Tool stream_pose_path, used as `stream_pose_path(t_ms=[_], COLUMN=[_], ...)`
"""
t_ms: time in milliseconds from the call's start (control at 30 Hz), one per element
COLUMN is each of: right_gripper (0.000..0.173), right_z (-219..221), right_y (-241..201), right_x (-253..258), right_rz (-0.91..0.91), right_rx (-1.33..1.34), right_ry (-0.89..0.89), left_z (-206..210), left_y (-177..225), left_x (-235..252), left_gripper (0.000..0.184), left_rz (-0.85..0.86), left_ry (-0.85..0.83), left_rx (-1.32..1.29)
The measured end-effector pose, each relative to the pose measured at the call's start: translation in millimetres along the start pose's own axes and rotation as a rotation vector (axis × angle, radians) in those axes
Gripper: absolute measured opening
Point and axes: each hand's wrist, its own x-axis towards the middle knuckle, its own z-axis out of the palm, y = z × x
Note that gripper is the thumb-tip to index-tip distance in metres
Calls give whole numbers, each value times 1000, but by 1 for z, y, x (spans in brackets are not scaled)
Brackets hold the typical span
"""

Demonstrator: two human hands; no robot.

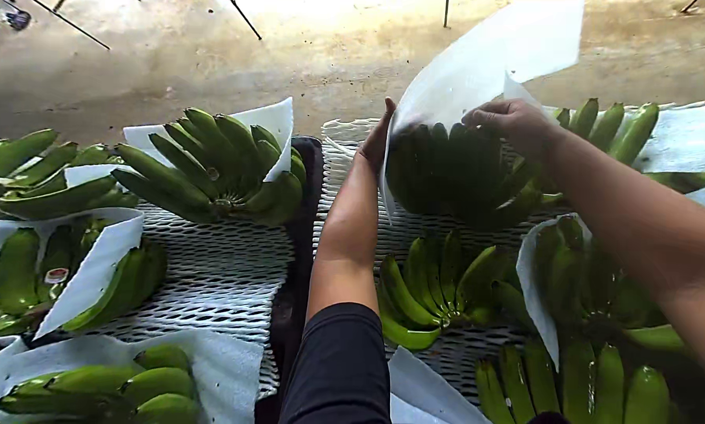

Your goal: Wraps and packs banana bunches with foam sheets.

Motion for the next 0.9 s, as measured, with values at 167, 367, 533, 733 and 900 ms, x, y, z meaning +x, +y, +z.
stream_pose_path(t_ms=[167, 367, 533, 733, 900], right_gripper=[65, 42, 28, 19, 21], right_z=[28, 12, -2, 2, 23], right_y=[1, 0, 19, 26, 4], right_x=[4, -2, -62, -100, -78], right_rz=[185, 46, 14, 31, 202], right_rx=[643, 806, -5, -952, -1241], right_ry=[262, 234, 397, 58, -278], left_z=[6, 7, 31, 28, 42], left_y=[2, 3, 19, 9, -7], left_x=[-14, -33, -46, -66, -101], left_gripper=[75, 69, 48, 51, 48], left_rz=[-9, -57, -250, -11, -236], left_ry=[-84, -41, 231, 272, 569], left_rx=[21, -9, 171, 321, 321])
